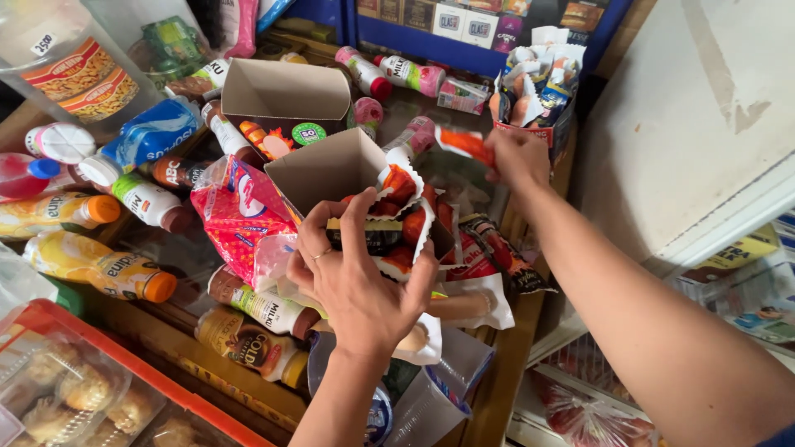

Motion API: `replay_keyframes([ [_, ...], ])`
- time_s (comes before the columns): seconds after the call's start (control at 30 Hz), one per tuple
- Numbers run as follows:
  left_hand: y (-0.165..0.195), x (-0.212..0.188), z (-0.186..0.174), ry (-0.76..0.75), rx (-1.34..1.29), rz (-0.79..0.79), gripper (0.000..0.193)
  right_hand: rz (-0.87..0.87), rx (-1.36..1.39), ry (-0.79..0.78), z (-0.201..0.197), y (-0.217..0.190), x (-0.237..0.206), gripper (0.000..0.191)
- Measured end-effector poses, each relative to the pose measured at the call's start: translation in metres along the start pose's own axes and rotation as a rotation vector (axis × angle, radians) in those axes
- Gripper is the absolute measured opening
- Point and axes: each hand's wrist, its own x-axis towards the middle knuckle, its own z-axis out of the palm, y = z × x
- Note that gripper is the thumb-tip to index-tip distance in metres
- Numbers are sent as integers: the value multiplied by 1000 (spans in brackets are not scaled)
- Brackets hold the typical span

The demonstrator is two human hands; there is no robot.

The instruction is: The person restocks a refrigerated display by placing yogurt drink bottles and packaged snacks onto shelves. They open a cardboard box, remove individual snack packs, and arrange them inside the fridge alongside other beverages.

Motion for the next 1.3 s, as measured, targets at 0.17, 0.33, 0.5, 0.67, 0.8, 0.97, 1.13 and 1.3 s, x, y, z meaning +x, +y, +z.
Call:
replay_keyframes([
  [0.17,3,-2,-8,-18,5,-4,77,65,390,5,-11,-70,-23,31],
  [0.33,8,-5,-16,-32,4,-20,74,-128,430,-183,-18,-127,-65,30],
  [0.5,13,-6,-26,-56,-22,-34,74,-511,9,-328,-2,-151,-101,38],
  [0.67,18,-3,-34,-51,23,9,73,-919,-355,-331,29,-160,-128,48],
  [0.8,21,4,-40,-108,56,16,71,-884,-559,-400,47,-171,-149,51],
  [0.97,22,19,-48,-247,102,-26,91,-704,-898,-468,60,-178,-162,62],
  [1.13,23,29,-55,-350,78,-74,90,-696,-1054,-610,66,-173,-142,64],
  [1.3,23,29,-59,-359,39,-90,81,-624,-529,-642,56,-154,-102,65],
])
